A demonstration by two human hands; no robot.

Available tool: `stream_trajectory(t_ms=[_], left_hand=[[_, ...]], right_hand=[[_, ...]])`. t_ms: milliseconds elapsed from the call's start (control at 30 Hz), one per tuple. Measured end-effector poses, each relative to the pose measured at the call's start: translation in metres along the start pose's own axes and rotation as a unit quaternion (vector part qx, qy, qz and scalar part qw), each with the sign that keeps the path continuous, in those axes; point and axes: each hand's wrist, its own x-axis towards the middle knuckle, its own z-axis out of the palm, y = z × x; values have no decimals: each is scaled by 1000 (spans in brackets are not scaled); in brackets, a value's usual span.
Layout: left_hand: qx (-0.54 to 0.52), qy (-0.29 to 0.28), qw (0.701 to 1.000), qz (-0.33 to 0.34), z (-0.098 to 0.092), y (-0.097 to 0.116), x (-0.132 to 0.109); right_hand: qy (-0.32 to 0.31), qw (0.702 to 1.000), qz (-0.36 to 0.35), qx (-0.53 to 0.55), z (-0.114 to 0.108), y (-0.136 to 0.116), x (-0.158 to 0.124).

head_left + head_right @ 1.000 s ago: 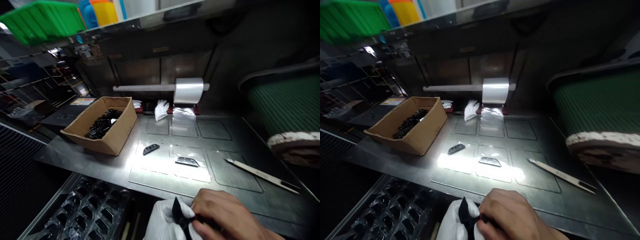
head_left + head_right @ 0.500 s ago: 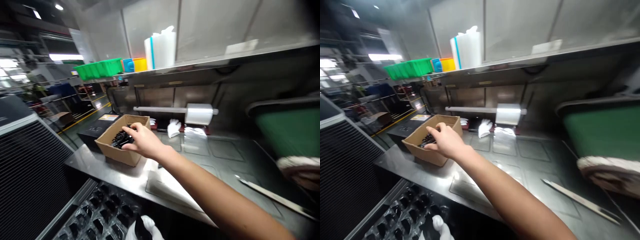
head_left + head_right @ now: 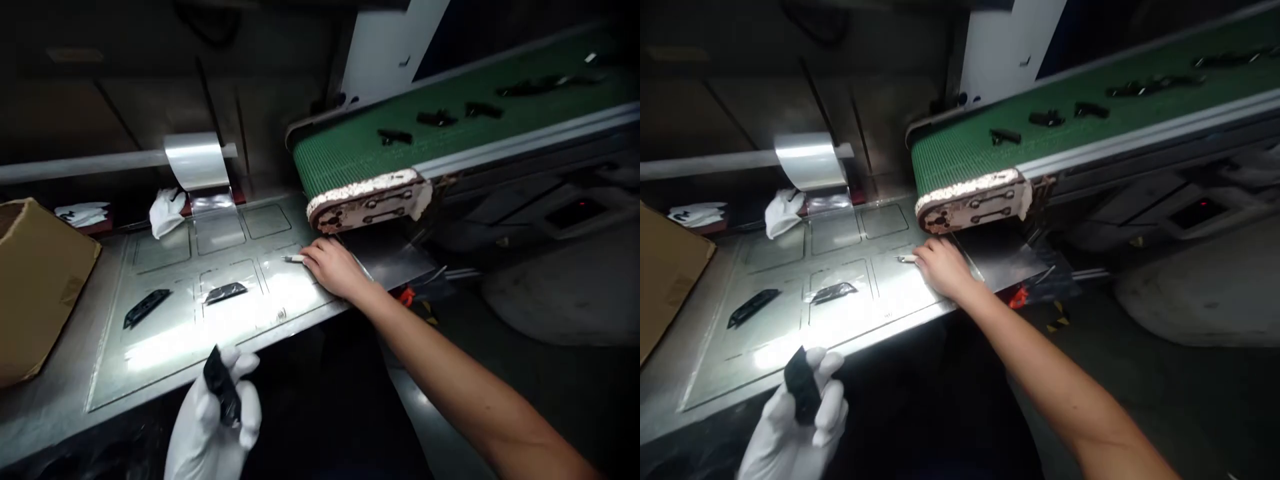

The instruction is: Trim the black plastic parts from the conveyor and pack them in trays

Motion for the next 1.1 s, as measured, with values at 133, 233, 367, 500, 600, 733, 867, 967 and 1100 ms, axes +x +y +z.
stream_trajectory(t_ms=[133, 233, 367, 500, 600, 733, 867, 967, 1100], left_hand=[[-20, -43, 999, 22, 34, -9, 11], [-22, -53, 998, 26, 44, -13, 15], [-11, -85, 996, 19, 47, -22, 17], [-10, -117, 993, 13, 49, -30, 17], [0, -136, 991, -10, 51, -32, 16], [27, -134, 991, -16, 50, -31, 14], [37, -138, 989, -20, 49, -30, 13], [40, -145, 988, -28, 45, -30, 11], [50, -149, 987, -42, 40, -29, 8]], right_hand=[[-51, 996, -7, 67, -19, -12, -9], [-114, 968, -66, 215, -40, -33, -33], [-177, 916, -115, 340, -52, -55, -63], [-193, 908, -109, 356, -43, -66, -75], [-189, 916, -111, 335, -38, -67, -79], [-164, 929, -130, 306, -37, -65, -84], [-157, 932, -145, 291, -38, -63, -86], [-166, 930, -154, 289, -38, -62, -87], [-175, 925, -152, 302, -39, -64, -87]])
